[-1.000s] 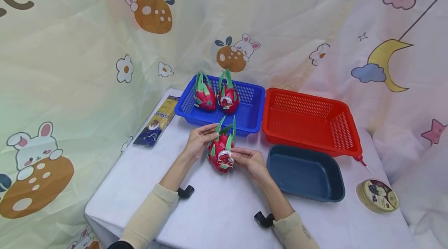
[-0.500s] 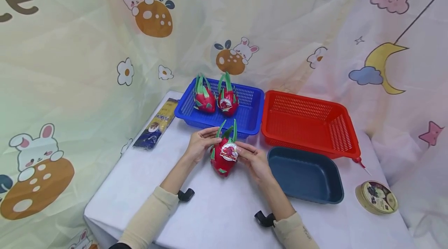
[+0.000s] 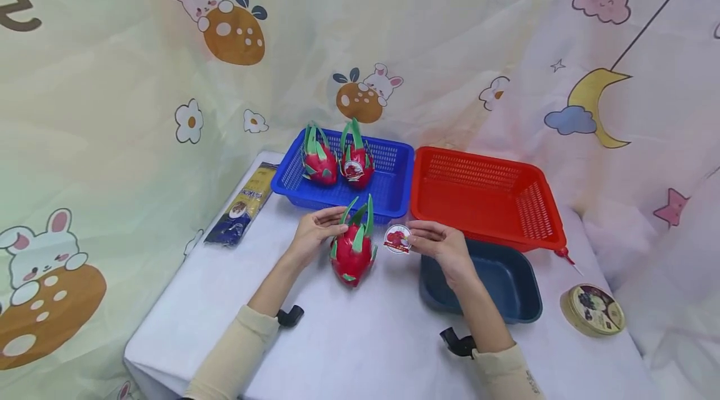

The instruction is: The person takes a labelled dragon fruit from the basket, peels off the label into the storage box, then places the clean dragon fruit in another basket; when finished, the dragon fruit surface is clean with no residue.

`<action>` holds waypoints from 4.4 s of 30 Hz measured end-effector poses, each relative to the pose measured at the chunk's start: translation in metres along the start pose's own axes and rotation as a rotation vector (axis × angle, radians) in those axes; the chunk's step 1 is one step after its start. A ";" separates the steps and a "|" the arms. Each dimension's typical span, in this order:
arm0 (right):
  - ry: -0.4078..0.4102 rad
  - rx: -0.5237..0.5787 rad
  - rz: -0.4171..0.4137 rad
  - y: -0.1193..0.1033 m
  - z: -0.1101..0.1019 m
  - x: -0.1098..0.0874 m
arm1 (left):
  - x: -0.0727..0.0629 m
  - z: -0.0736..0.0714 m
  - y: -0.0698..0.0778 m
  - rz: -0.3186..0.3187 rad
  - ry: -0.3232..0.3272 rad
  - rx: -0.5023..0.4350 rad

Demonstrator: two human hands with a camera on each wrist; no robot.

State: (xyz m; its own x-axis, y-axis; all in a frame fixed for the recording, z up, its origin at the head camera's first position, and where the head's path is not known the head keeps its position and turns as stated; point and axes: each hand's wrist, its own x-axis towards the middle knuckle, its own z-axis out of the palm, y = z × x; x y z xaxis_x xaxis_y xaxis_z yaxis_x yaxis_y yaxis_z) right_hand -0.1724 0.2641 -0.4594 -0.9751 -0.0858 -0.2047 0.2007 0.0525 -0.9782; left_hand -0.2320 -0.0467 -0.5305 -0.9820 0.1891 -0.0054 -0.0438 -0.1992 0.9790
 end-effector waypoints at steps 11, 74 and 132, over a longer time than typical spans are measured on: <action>-0.057 -0.227 0.038 0.000 -0.061 -0.001 | 0.001 -0.003 0.000 -0.043 -0.047 -0.027; -0.174 -0.449 -0.026 -0.012 -0.030 0.012 | -0.001 -0.011 0.006 -0.054 -0.113 0.000; -0.208 0.030 0.106 -0.031 0.055 0.050 | -0.003 -0.009 0.005 -0.035 -0.203 -0.121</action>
State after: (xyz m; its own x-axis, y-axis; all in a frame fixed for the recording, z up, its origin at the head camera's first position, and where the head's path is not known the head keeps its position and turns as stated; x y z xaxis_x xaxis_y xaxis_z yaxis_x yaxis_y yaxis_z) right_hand -0.2221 0.2039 -0.4408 -0.9085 -0.2847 -0.3059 0.3066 0.0433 -0.9508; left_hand -0.2310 -0.0572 -0.5274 -0.9228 0.3851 0.0138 -0.1111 -0.3003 0.9474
